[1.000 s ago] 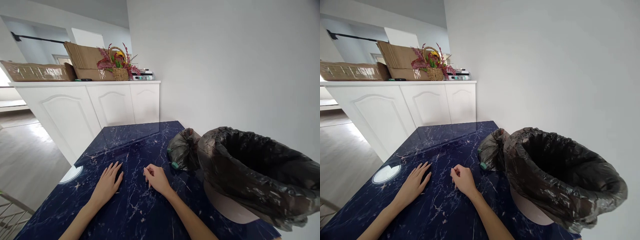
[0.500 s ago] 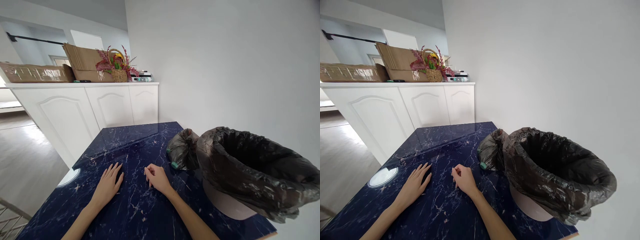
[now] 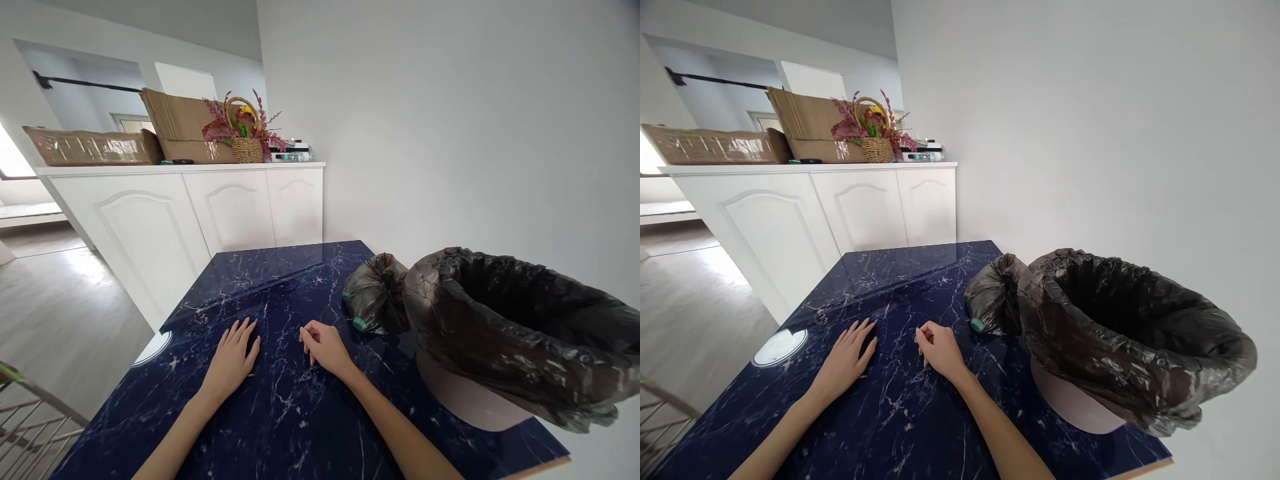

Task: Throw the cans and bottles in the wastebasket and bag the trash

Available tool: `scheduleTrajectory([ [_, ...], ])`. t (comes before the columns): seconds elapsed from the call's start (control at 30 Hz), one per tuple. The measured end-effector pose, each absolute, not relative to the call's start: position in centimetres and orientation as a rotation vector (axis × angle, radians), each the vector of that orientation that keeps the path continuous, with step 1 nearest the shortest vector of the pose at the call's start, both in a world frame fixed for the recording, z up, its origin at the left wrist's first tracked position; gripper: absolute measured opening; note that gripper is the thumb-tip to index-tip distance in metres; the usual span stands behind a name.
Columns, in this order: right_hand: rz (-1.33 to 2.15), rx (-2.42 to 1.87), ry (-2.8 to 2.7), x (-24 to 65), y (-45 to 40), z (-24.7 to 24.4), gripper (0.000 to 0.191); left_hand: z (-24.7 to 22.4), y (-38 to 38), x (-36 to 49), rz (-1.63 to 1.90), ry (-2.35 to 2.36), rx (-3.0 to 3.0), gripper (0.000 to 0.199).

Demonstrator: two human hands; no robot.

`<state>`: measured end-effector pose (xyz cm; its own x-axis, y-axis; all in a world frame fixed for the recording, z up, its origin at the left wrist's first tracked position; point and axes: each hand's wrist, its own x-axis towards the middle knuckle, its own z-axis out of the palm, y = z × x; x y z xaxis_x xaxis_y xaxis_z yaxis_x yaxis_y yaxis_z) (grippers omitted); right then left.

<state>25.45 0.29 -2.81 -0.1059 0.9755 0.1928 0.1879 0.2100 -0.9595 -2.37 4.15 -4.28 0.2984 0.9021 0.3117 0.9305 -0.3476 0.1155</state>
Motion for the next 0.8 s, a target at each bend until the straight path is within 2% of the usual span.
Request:
scheduleTrajectory([
  [0.8,0.895,-1.182,-1.540,25.25,0.26,-3.33,0.038,-4.03,3.56,-1.83,-0.461,-1.767,-2.447,0.061],
])
